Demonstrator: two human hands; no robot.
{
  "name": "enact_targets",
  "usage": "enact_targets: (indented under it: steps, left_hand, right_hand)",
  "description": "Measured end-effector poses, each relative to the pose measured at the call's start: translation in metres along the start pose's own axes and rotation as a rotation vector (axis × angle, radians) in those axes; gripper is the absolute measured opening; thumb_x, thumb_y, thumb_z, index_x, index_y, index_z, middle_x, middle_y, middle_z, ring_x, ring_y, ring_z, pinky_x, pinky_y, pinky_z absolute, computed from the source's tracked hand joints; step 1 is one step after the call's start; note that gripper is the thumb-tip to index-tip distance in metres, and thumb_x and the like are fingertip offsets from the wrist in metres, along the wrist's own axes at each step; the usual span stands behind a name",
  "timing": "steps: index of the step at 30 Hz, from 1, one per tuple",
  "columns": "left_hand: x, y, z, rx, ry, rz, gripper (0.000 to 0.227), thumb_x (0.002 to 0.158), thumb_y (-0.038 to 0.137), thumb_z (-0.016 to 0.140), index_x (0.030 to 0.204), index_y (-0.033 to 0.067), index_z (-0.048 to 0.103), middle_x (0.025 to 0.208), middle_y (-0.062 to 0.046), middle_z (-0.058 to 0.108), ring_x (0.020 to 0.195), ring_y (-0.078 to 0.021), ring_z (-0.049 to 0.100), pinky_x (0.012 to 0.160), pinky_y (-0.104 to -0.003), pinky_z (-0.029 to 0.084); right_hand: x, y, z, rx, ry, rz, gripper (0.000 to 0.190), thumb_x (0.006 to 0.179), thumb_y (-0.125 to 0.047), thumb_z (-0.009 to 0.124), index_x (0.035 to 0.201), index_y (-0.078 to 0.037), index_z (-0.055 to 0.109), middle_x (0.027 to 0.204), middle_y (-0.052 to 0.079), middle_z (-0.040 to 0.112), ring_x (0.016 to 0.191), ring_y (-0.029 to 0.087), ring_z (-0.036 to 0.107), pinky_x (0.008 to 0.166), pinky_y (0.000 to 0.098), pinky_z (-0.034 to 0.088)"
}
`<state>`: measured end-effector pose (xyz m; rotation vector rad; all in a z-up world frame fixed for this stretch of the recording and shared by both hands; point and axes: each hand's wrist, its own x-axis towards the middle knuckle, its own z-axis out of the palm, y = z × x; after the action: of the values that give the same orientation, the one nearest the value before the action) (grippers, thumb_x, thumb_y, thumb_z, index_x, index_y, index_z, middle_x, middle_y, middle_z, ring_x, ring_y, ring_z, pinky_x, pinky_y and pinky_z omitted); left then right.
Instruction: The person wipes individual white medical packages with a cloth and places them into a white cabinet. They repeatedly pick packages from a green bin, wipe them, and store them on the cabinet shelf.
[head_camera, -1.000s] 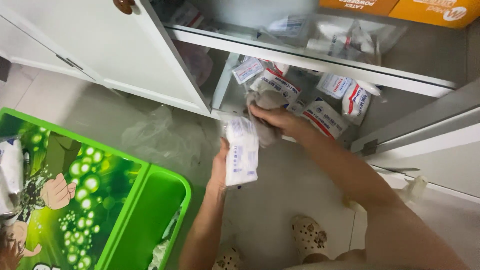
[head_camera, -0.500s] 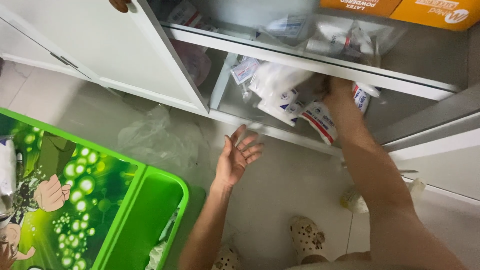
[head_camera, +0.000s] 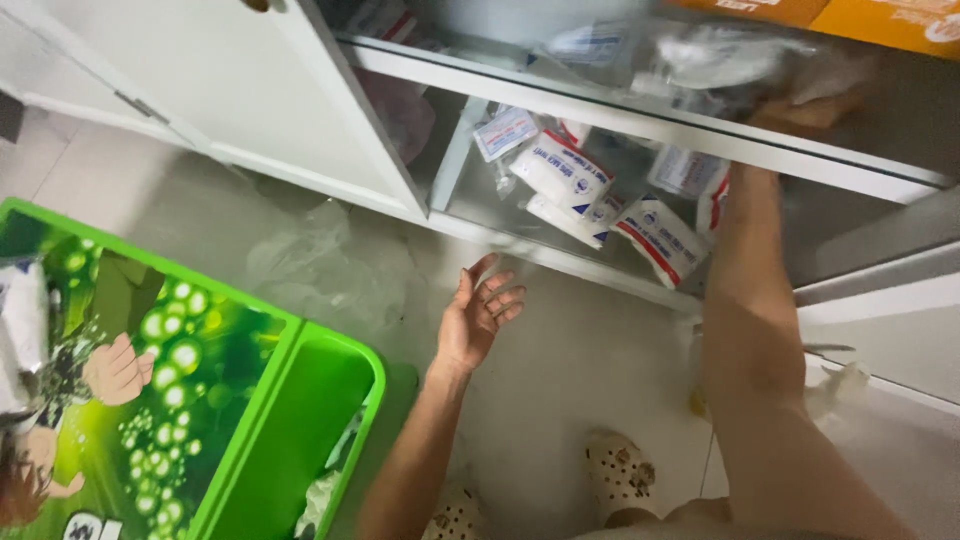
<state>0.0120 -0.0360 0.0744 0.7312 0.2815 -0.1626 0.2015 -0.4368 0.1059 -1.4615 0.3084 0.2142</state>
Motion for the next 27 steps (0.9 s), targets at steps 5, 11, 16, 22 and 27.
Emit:
enact_targets:
  steps: [5,11,16,22,27]
  left_hand:
    - [0.011,-0.019,-0.034,-0.046,-0.091,0.017,0.07,0.104,0.057,0.051,0.157,0.0132,0.041,0.123,-0.006,0.066,0.11,-0.0239,0.066,0.096,-0.044,0.052]
    - [-0.009,0.006,-0.017,0.148,-0.064,0.146,0.056,0.106,0.039,0.06,0.152,0.009,0.049,0.127,-0.007,0.066,0.108,-0.0213,0.066,0.091,-0.036,0.053]
    - [-0.054,0.086,-0.001,0.353,0.001,0.451,0.047,0.106,0.027,0.066,0.147,0.007,0.055,0.132,-0.008,0.065,0.117,-0.0182,0.065,0.101,-0.033,0.053]
    - [-0.131,0.2,-0.011,0.772,0.229,0.785,0.042,0.103,0.024,0.071,0.141,0.0111,0.061,0.13,-0.007,0.067,0.116,-0.0156,0.065,0.103,-0.033,0.057]
    - [-0.18,0.301,-0.184,1.292,0.915,0.899,0.046,0.091,0.031,0.082,0.132,0.0154,0.07,0.111,-0.009,0.072,0.098,-0.0221,0.069,0.089,-0.034,0.059]
  right_hand:
    - [-0.01,0.004,0.003,-0.114,-0.121,0.039,0.04,0.102,-0.036,0.057,0.127,-0.006,0.065,0.113,0.011,0.068,0.102,0.022,0.065,0.083,0.0397,0.057]
    - [0.025,-0.008,0.13,-0.323,-0.491,0.059,0.041,0.106,-0.036,0.052,0.13,-0.005,0.064,0.115,0.012,0.069,0.103,0.022,0.066,0.084,0.0389,0.057]
    - [0.029,-0.009,0.206,-0.439,-0.672,0.024,0.042,0.109,-0.036,0.047,0.133,-0.005,0.063,0.117,0.014,0.069,0.104,0.022,0.067,0.086,0.0383,0.056]
    - [-0.035,-0.011,0.282,-0.552,-0.782,-0.035,0.044,0.112,-0.035,0.042,0.136,-0.004,0.062,0.119,0.015,0.069,0.105,0.022,0.068,0.087,0.0375,0.056]
    - [-0.129,-0.021,0.34,-0.621,-0.844,-0.072,0.045,0.115,-0.035,0.039,0.138,-0.003,0.061,0.12,0.016,0.069,0.105,0.022,0.068,0.088,0.0369,0.056]
